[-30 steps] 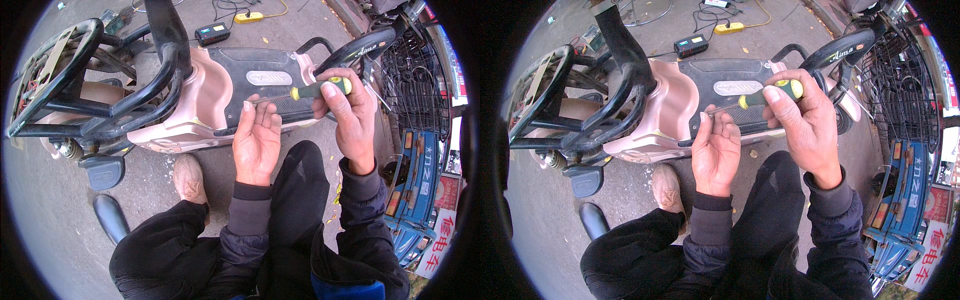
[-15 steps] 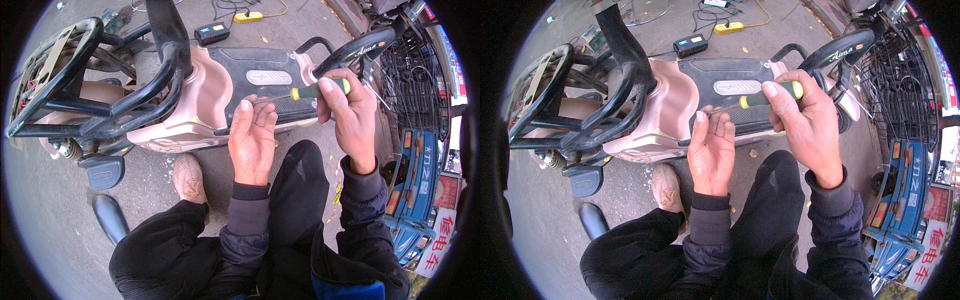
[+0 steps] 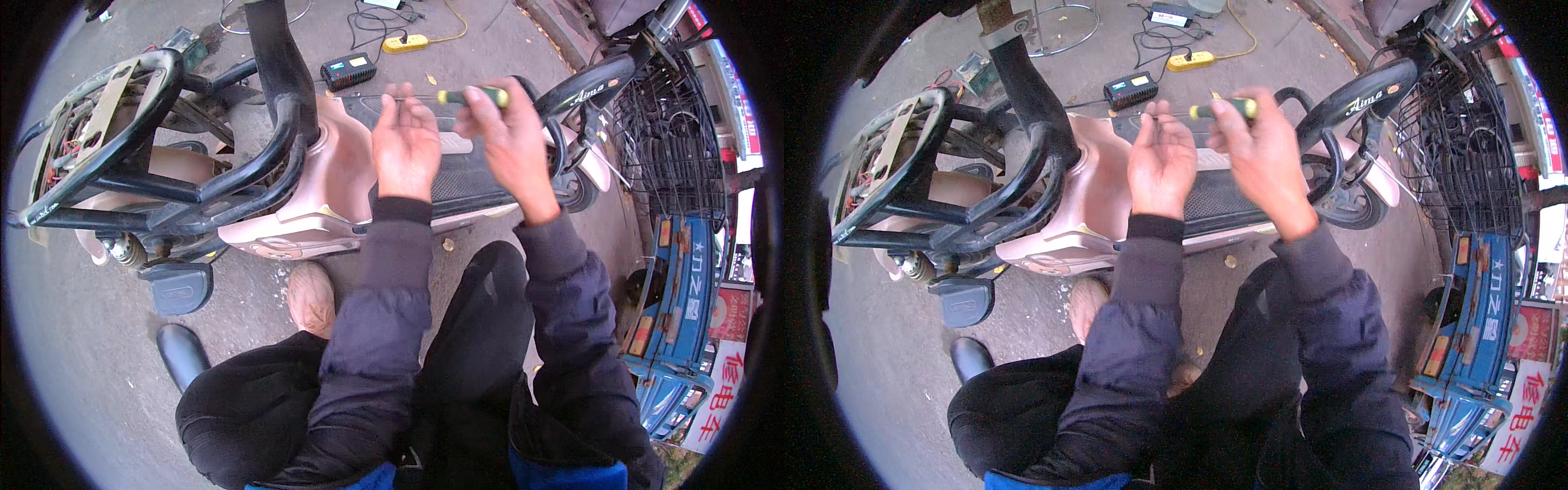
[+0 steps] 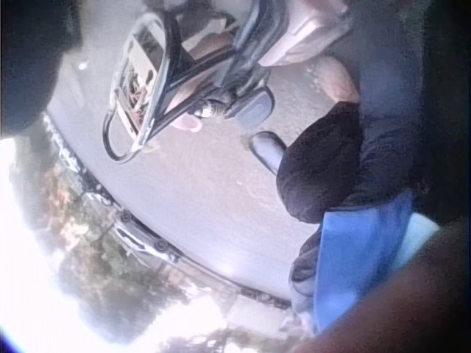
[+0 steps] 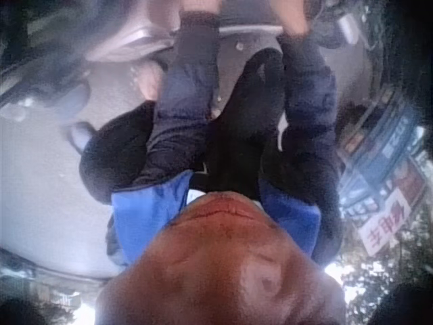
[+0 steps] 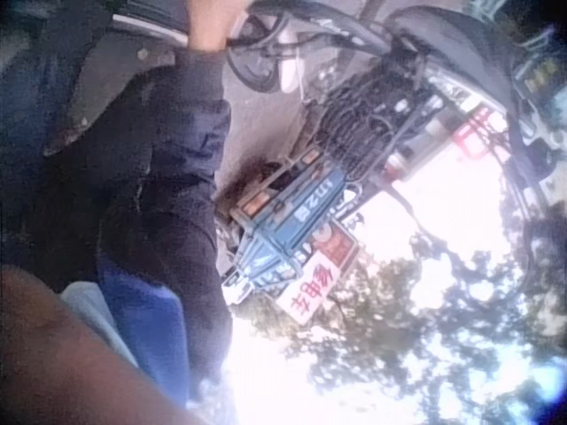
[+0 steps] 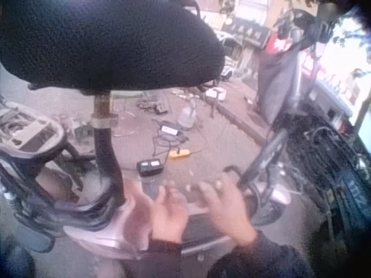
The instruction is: The person uses a screwdriver to remove screws from the floorboard of a pink electric scooter, then removes the seat and reattaches it. The person handles screws, a screwdriver, and the scooter seat.
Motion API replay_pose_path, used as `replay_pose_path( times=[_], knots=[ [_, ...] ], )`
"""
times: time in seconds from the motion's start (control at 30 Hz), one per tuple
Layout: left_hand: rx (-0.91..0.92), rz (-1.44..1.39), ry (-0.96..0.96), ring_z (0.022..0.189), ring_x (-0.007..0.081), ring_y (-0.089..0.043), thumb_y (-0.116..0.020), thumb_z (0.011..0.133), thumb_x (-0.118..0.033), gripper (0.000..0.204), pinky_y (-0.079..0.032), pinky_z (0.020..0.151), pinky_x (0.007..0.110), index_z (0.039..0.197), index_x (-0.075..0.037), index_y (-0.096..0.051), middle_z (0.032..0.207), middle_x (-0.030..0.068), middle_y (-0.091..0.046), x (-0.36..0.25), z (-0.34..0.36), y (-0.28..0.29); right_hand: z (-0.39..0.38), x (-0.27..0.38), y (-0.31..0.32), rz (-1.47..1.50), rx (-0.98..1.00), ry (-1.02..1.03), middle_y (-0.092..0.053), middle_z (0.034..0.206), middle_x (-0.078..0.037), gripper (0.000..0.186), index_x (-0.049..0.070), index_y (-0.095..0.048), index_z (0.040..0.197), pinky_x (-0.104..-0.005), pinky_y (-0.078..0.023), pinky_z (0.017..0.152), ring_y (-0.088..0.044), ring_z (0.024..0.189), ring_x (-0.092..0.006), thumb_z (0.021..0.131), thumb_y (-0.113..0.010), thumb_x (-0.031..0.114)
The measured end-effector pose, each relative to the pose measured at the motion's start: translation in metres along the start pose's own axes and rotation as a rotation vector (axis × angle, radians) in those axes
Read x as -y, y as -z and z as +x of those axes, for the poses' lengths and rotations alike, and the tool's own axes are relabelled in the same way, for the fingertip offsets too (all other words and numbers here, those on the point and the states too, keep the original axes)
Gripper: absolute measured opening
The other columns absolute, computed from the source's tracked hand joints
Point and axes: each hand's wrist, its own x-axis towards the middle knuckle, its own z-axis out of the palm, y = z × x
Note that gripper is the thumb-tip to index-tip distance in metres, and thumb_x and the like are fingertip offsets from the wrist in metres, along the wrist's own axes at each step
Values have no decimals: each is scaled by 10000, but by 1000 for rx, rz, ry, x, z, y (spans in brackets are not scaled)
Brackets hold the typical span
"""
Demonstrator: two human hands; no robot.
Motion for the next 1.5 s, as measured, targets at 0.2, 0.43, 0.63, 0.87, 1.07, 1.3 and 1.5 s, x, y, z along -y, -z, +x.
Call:
replay_pose_path(
  times=[0.2, 0.43, 0.63, 0.87, 1.07, 1.3, 1.5],
  knots=[
    [-118, -84, -122, 898, 179, -638, -453, 1172, -296, 233, -588, 701, 300, 1309, -118, -514, 1233, 89, -653, -21, 40, 9, 53, -11, -33, -287, 241, 96, -748, 870, -194, 357, -26, -601, 1194, -431, -576, 697, -772, 775, -303, 1030, -705, 274],
    [-160, -175, -195, 906, 181, -642, -430, 1179, -327, 294, -583, 710, 297, 1336, -87, -497, 1205, 78, -652, -20, 52, 4, 101, -10, -54, -495, 401, 268, -728, 907, -278, 383, -35, -616, 1152, -515, -547, 750, -722, 876, -468, 1010, -697, 312],
    [-184, -190, -240, 953, 205, -648, -417, 1172, -249, 265, -586, 739, 343, 1173, -23, -557, 1151, 101, -669, -19, 52, 0, 122, -7, -65, -559, 493, 257, -729, 936, -288, 399, -40, -643, 1103, -535, -540, 784, -715, 919, -477, 1007, -682, 345],
    [-209, -178, -267, 961, 210, -649, -452, 1162, -259, 262, -594, 765, 352, 1185, -22, -562, 1130, 93, -655, -15, 50, 0, 146, -7, -75, -623, 582, 257, -752, 955, -260, 431, -43, -683, 1103, -495, -561, 794, -742, 924, -432, 1009, -674, 378],
    [-226, -149, -261, 955, 207, -649, -485, 1152, -238, 243, -598, 775, 357, 1236, -24, -564, 1140, 91, -660, -13, 46, -1, 143, -2, -75, -503, 619, 43, -765, 964, -239, 412, -35, -694, 1112, -489, -568, 840, -744, 929, -423, 997, -686, 361],
    [-299, 145, -215, 936, 209, -633, -537, 1132, -202, 232, -568, 791, 351, 1320, -67, -542, 1191, 116, -662, -1, -1, -2, 141, -10, -90, -571, 528, 585, -734, 872, -184, 366, -7, -670, 1150, -465, -536, 699, -705, 708, -332, 1004, -699, 327],
    [-351, 377, -194, 978, 185, -600, -546, 1112, -199, 498, -510, 855, 350, 1580, -71, -434, 1235, 104, -642, 24, -57, 3, 133, -4, -100, -761, 414, 405, -742, 882, -197, 359, 24, -692, 1140, -463, -545, 753, -717, 807, -371, 970, -719, 339]
  ],
)
